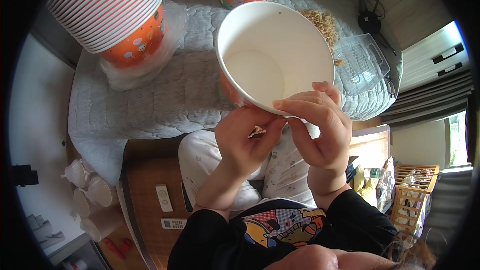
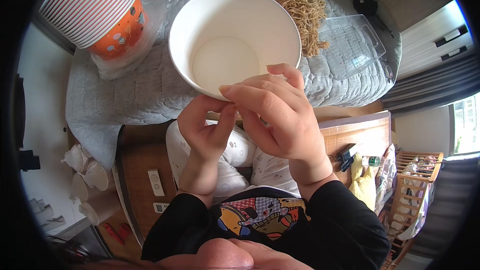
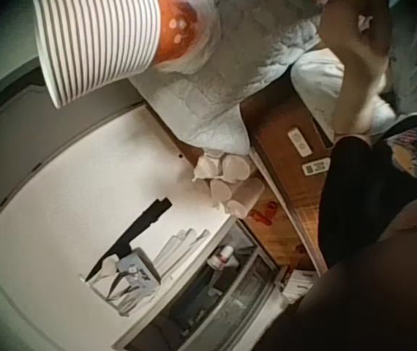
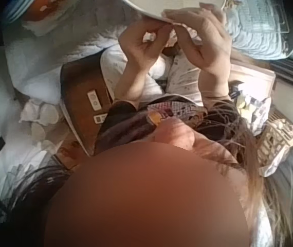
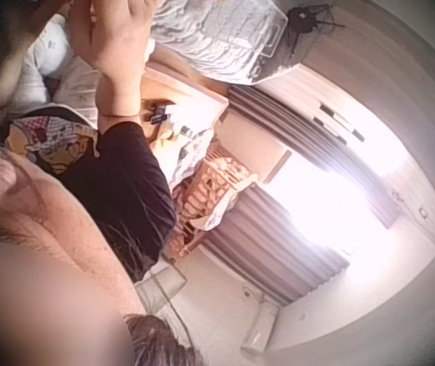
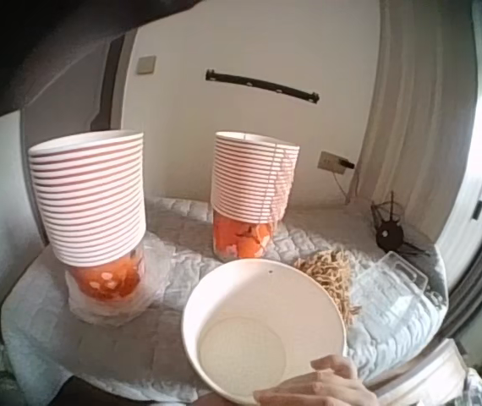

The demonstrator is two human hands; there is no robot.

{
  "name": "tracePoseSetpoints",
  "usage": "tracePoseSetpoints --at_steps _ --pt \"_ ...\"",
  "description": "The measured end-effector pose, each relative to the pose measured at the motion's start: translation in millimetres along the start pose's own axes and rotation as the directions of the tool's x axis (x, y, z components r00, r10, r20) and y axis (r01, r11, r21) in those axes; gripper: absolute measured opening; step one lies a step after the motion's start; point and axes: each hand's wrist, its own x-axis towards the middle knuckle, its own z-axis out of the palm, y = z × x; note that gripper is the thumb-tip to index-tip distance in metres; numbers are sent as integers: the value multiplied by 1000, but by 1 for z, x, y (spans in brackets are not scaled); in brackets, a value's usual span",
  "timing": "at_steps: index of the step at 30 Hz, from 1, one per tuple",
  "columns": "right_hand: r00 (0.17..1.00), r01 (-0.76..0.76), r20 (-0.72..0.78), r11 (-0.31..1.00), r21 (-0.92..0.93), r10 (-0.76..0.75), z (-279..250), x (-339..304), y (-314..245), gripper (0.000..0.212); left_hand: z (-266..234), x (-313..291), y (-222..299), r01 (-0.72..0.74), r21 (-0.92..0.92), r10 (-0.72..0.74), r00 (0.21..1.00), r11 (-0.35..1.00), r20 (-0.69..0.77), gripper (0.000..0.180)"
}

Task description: Tying thin string handles onto festive popcorn buckets.

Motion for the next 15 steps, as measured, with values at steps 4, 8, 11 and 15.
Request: tracePoseSetpoints --at_steps 4,8,11,15 --pt "967 113 -234 992 50 -98 9 -4 4 33 0 0 -5 -47 23 49 997 999 -58 18" --pt "948 158 -295 981 111 -120 14 -27 3 34 -8 6 -3 -78 92 85 994 993 -68 21" --pt "955 156 -283 964 215 -91 25 -40 1 38 -11 5 -2 -99 67 109 979 993 -172 23" --pt "974 106 -227 903 416 -10 45 -57 -3 43 -19 6 4 31 -186 -21 998 982 58 20"
